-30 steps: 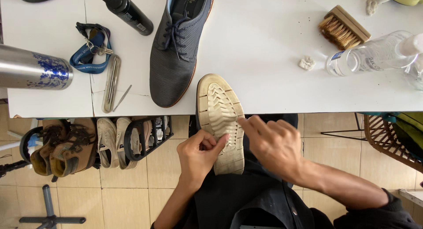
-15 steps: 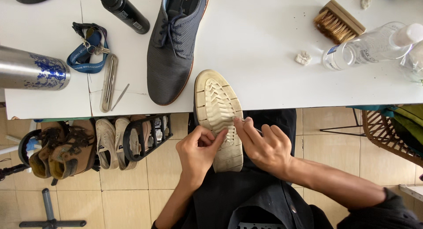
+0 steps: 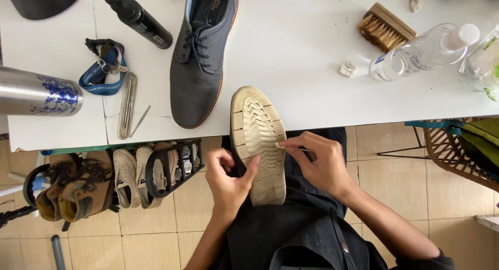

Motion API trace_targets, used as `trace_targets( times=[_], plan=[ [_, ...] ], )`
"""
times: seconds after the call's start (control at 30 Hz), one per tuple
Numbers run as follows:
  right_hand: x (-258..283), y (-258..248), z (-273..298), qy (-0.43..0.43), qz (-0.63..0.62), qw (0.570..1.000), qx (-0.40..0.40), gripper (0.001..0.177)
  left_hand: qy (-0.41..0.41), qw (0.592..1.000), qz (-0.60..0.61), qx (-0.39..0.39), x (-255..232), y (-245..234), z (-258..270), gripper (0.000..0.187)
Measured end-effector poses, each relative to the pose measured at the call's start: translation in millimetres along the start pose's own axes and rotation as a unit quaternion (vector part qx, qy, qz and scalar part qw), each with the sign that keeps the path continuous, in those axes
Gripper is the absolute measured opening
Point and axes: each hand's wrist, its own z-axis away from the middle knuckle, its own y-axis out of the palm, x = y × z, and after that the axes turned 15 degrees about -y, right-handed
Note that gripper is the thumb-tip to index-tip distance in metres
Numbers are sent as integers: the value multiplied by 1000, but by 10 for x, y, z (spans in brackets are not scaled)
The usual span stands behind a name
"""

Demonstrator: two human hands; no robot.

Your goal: The person cleans the sole of a grey shoe using a small white cloth. They hold the shoe in their left hand and rub the sole with the cloth in their right hand, focusing on the tread pattern.

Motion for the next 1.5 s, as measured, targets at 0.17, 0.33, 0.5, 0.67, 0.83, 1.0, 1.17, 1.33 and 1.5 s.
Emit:
trace_targets(
  times=[0.17,0.33,0.5,0.67,0.83,1.0,1.17,1.33,1.5],
  plan=[
    [-484,310,165,117,-262,954,-85,11,-49,991,2,126,-31,-8,2,96],
    [-538,332,157,164,-339,918,-123,12,-45,981,-6,190,-214,48,85,121],
    [-236,64,80,101,-140,983,-62,12,60,984,-82,144,-43,83,97,109],
    [-30,-40,101,-195,285,938,34,24,90,975,-178,95,-250,108,184,107],
    [39,61,232,-265,460,847,38,36,95,968,-227,50,-294,146,226,104],
    [210,-41,157,-203,510,832,81,30,76,969,-231,51,-368,123,243,98],
    [273,-373,-31,-142,374,912,93,21,73,972,-218,55,-347,149,223,102],
    [110,-81,98,-183,342,919,67,27,79,968,-233,55,-315,135,249,106],
    [61,90,307,-223,506,833,32,43,80,964,-248,53,-393,127,261,102]
  ],
)
